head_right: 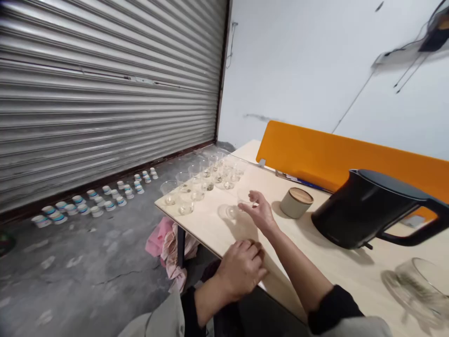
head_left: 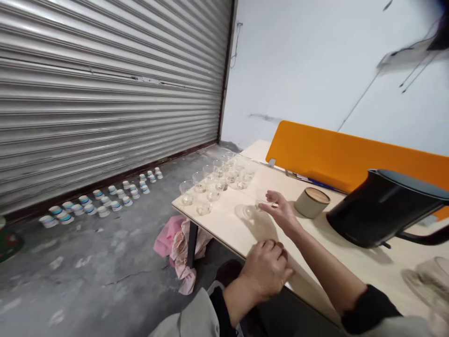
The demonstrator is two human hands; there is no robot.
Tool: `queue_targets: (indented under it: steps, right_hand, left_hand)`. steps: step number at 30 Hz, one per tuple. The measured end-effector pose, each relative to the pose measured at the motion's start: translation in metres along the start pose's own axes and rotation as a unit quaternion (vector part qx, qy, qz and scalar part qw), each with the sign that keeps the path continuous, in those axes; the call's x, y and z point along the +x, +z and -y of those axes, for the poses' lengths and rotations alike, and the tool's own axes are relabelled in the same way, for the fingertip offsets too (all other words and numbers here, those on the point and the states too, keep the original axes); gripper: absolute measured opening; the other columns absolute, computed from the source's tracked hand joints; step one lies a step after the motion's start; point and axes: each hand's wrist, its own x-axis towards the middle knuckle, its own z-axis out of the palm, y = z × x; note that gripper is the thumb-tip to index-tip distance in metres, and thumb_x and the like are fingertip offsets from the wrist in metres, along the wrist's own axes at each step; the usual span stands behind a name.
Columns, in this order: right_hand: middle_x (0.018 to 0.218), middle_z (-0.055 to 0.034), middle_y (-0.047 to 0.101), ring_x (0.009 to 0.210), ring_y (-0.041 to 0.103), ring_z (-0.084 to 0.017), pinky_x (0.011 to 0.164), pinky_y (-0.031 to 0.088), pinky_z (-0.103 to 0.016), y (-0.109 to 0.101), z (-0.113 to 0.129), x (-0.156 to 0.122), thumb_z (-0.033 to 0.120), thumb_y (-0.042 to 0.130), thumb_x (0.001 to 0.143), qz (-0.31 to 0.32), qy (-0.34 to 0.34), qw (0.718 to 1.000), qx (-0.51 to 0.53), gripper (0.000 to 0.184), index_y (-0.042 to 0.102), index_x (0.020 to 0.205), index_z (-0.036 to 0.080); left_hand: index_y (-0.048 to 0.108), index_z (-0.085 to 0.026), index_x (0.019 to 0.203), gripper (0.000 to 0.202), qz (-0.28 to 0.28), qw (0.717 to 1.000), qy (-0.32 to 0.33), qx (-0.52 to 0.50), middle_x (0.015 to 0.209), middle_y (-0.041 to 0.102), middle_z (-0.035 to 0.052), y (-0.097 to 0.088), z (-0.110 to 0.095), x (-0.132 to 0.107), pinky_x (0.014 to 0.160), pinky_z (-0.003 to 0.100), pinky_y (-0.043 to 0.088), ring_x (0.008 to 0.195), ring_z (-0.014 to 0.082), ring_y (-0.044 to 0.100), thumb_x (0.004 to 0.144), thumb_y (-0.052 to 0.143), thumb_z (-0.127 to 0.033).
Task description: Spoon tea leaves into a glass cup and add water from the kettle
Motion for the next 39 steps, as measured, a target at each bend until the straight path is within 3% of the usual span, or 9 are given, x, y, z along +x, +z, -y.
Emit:
queue_targets:
  steps: [5, 12, 18, 29, 39]
  right_hand:
    - [0.104, -0.0058, 0.065, 0.096, 0.060, -0.025, 0.089, 0.050, -0.042, 0.050, -0.003, 0.036, 0.056, 0.084, 0.056, 0.011, 0.024, 0.999, 0.034, 0.063, 0.063, 0.103, 0.021]
    - [0.094, -0.0020, 0.063, 0.091, 0.059, -0.023, 0.076, 0.051, -0.035, 0.081, -0.011, 0.046, 0.049, 0.082, 0.058, 0.025, 0.032, 0.996, 0.074, 0.048, 0.058, 0.092, 0.024]
    - [0.085, 0.0015, 0.060, 0.082, 0.059, -0.019, 0.068, 0.050, -0.031, 0.088, -0.014, 0.050, 0.049, 0.086, 0.058, 0.043, 0.042, 0.991, 0.119, 0.052, 0.058, 0.093, 0.024]
    - [0.087, 0.0009, 0.060, 0.088, 0.059, -0.021, 0.072, 0.051, -0.031, 0.096, -0.022, 0.060, 0.050, 0.089, 0.054, 0.047, 0.041, 0.988, 0.139, 0.057, 0.057, 0.092, 0.024]
    - [0.082, 0.0039, 0.056, 0.081, 0.058, -0.018, 0.068, 0.048, -0.029, 0.098, -0.024, 0.064, 0.046, 0.088, 0.055, 0.066, 0.041, 0.987, 0.144, 0.053, 0.054, 0.090, 0.024]
  left_hand:
    - [0.070, -0.016, 0.107, 0.035, -0.002, 1.000, 0.002, -0.014, 0.111, 0.069, 0.0100, 0.005, 0.001, 0.000, 0.090, 0.041, 0.051, 0.109, 0.0258, 0.060, 0.100, 0.059, -0.048]
    - [0.071, -0.019, 0.097, 0.032, -0.014, 0.999, 0.007, -0.029, 0.101, 0.069, 0.0090, 0.012, 0.001, -0.003, 0.082, 0.043, 0.048, 0.104, 0.0268, 0.059, 0.100, 0.059, -0.049]
    - [0.071, -0.019, 0.100, 0.033, -0.022, 0.999, 0.004, -0.036, 0.105, 0.068, 0.0101, 0.014, 0.001, -0.005, 0.082, 0.044, 0.048, 0.105, 0.0271, 0.057, 0.101, 0.055, -0.048]
    - [0.068, -0.017, 0.109, 0.030, -0.021, 0.999, 0.013, -0.037, 0.104, 0.066, 0.0086, 0.013, 0.002, -0.003, 0.082, 0.042, 0.045, 0.104, 0.0269, 0.055, 0.101, 0.055, -0.043]
    - [0.066, -0.017, 0.104, 0.030, -0.048, 0.998, 0.010, -0.045, 0.100, 0.065, 0.0088, 0.016, 0.001, -0.004, 0.081, 0.042, 0.045, 0.101, 0.0269, 0.056, 0.100, 0.057, -0.045]
